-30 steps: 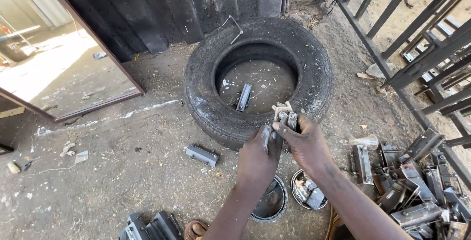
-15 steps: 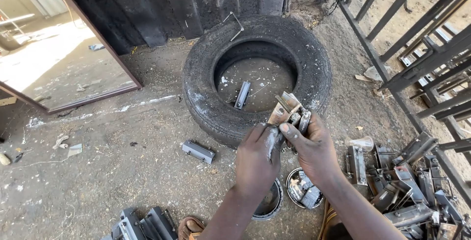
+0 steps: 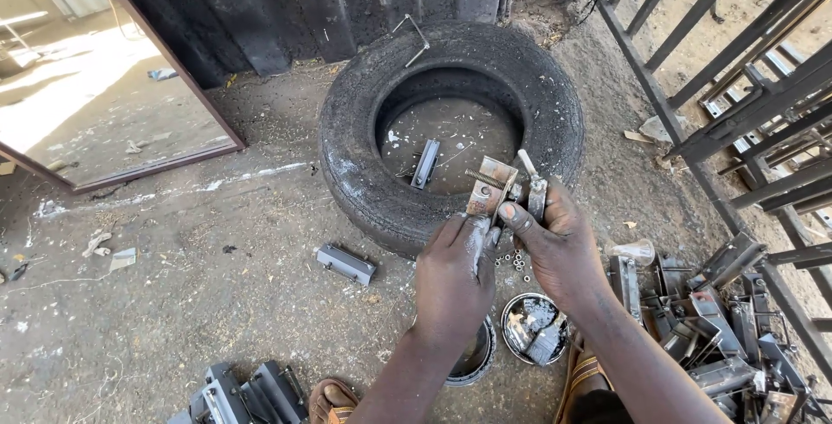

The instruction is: Painting small metal brackets using a paintbrush and a small container of paint in a workshop environment.

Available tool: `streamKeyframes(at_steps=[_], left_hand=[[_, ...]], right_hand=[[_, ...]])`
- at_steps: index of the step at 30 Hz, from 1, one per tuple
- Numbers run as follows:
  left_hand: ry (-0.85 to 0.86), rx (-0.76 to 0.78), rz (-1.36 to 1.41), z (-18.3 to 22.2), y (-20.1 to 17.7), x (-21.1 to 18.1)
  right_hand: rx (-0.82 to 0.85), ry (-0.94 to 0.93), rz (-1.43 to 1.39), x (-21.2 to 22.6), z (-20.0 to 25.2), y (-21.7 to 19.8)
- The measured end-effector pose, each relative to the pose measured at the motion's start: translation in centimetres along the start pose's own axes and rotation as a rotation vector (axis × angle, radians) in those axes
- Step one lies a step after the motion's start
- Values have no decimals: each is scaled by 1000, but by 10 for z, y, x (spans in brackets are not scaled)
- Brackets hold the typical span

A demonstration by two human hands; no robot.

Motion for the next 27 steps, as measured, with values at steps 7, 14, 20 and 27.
streamKeyframes(at_steps=[7,14,20,27], left_hand=[[2,14,-32,0,2,0],[23,12,-4,-5,-4,-9],[15,-7,28,-12,-16,-17],[-32,32,74,-10,-5,-9]], right_hand=[[-101,79,121,-13,-3,-19],[-59,-50,101,-6,-1,-19],[-91,-103,63,12,8,-7],[-136,-94,173,-35,-6,-54]])
Point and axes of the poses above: each hand's wrist, its own z-axis away from the middle knuckle, its own y-axis out of the palm, x = y × z, the point moved 9 cm from there along -z, towards the middle knuckle, and after that the axes turned 4 degrees about y, right-handed, at the moved point
